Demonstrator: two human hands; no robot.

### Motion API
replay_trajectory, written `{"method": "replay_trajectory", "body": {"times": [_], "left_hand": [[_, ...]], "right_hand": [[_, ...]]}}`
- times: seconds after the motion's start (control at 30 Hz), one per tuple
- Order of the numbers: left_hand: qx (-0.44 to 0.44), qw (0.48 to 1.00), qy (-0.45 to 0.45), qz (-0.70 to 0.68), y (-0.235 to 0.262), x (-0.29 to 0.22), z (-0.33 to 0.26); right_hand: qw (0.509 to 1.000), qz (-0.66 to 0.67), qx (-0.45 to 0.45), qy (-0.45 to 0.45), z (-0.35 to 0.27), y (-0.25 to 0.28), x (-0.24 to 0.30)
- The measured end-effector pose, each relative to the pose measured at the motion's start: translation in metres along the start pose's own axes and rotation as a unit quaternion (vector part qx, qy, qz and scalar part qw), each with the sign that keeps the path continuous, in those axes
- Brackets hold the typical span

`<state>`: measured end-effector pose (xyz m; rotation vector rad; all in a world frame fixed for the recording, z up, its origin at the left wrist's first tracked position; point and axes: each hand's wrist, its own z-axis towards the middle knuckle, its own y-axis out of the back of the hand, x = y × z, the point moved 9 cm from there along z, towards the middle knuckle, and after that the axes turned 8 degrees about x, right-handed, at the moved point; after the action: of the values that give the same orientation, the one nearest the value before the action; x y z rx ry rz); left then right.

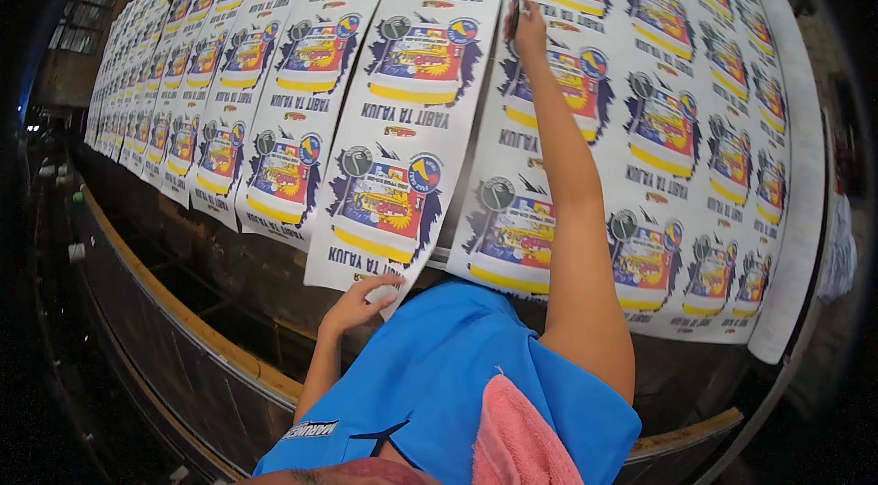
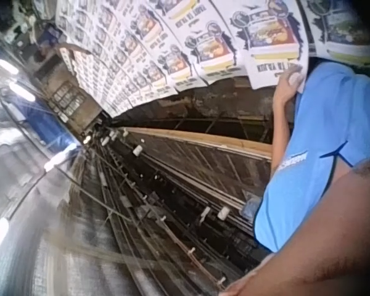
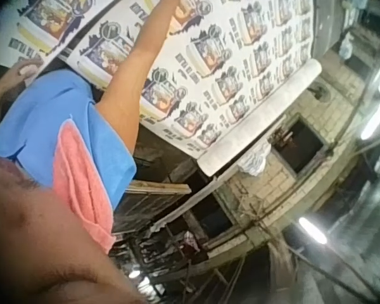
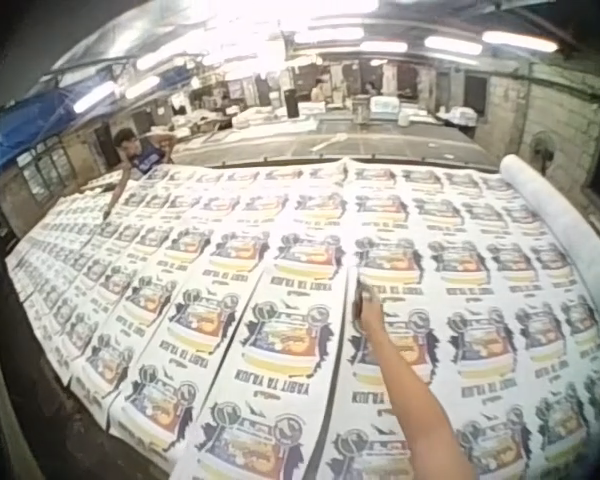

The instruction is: Cutting sheets of printed material on a production table using scissors.

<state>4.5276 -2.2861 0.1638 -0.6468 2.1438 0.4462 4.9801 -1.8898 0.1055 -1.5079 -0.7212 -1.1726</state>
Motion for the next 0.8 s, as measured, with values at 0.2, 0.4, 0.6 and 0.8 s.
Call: {"method": "replay_trajectory", "body": {"times": [0.2, 0.4, 0.6, 0.8], "left_hand": [[-0.202, 0.933, -0.097, 0.283, -0.005, 0.027, 0.028], [-0.286, 0.879, -0.045, 0.378, -0.028, 0.070, 0.047], [-0.282, 0.881, -0.048, 0.376, -0.044, 0.061, 0.062], [-0.177, 0.862, -0.186, 0.438, -0.175, -0.015, 0.081]], "right_hand": [[0.994, -0.103, -0.005, -0.045, -0.252, 0.107, 0.009], [0.965, -0.100, -0.242, -0.020, -0.546, 0.260, 0.071], [0.884, -0.024, -0.463, -0.060, -0.800, 0.349, 0.030], [0.949, -0.072, -0.112, -0.284, -0.823, 0.243, -0.053]]}}
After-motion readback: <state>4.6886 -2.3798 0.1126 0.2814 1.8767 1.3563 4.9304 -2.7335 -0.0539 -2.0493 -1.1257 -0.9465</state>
